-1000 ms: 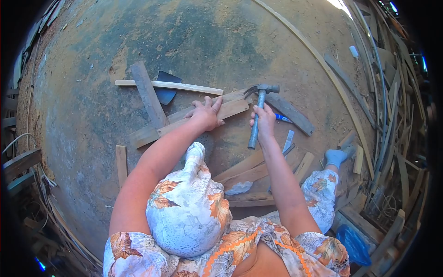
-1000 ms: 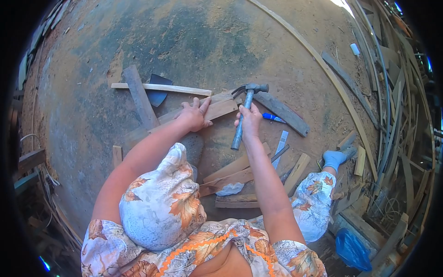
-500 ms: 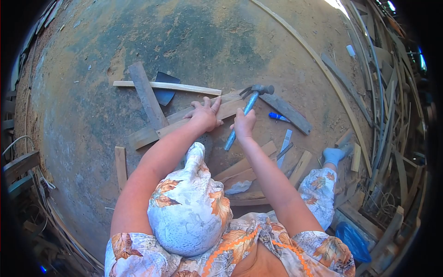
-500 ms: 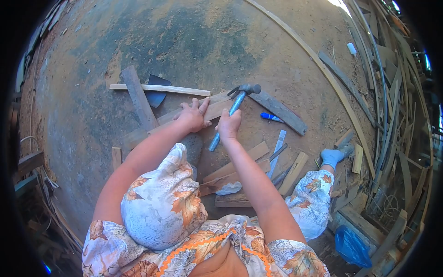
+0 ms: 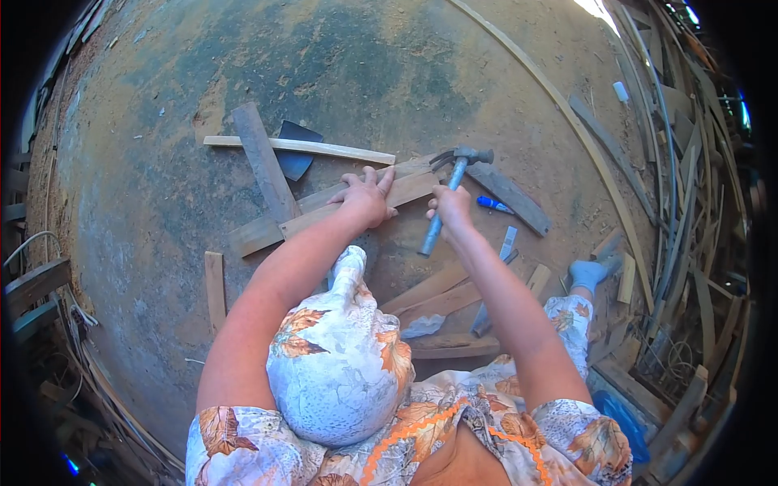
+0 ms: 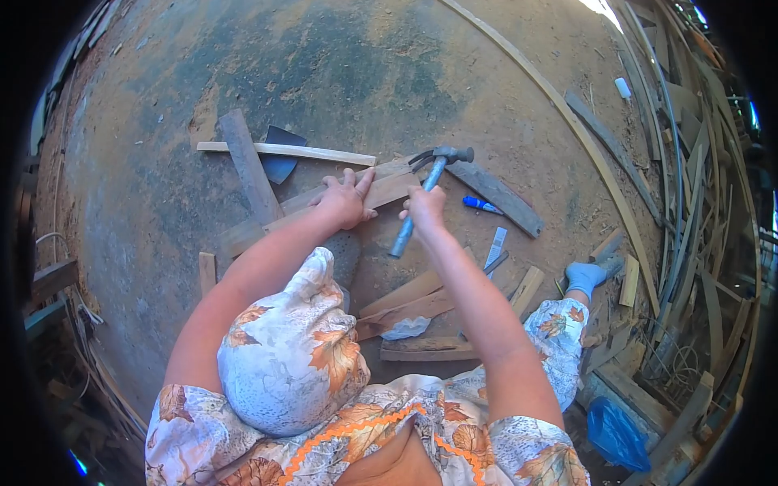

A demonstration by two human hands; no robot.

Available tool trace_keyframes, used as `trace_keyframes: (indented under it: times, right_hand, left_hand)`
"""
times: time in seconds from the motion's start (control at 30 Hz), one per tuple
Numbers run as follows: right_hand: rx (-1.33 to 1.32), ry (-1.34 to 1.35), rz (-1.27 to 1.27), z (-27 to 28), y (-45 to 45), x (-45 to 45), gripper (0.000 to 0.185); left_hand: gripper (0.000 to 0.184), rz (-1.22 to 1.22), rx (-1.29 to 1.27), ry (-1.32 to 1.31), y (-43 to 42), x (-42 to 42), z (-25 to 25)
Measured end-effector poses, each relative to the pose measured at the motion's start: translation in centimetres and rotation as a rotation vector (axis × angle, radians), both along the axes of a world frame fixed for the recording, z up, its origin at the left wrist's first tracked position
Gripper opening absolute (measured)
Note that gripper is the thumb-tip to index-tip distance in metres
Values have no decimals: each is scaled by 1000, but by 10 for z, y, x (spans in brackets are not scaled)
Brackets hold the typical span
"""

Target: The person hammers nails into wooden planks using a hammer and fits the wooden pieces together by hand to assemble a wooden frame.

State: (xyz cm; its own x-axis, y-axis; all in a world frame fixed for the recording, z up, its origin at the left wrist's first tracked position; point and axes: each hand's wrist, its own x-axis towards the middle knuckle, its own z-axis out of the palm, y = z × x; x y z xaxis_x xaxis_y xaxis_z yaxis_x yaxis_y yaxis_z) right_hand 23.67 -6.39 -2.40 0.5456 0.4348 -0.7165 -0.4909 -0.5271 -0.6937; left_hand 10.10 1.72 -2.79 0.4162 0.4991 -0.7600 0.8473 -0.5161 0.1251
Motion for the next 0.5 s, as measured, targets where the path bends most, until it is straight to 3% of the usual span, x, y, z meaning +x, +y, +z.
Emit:
trace_keyframes:
  times: [0.13, 0.2, 0.3, 0.4, 0.5]
  right_hand:
    - [-121, 221, 85, 14, 4, 34, 12]
    - [-115, 221, 84, 18, 5, 31, 11]
    - [-136, 215, 301, 30, 3, 50, 13]
    - [-163, 320, 232, 31, 1, 54, 14]
    - [-109, 91, 178, 11, -13, 28, 16]
  left_hand:
    - [91, 2, 13, -16, -1, 1, -2]
    - [91, 8, 3, -8, 0, 1, 1]
    - [91, -4, 1, -5, 0, 1, 2]
    - [90, -1, 2, -11, 0, 2, -1]
    - [91, -5, 14, -6, -1, 2, 1]
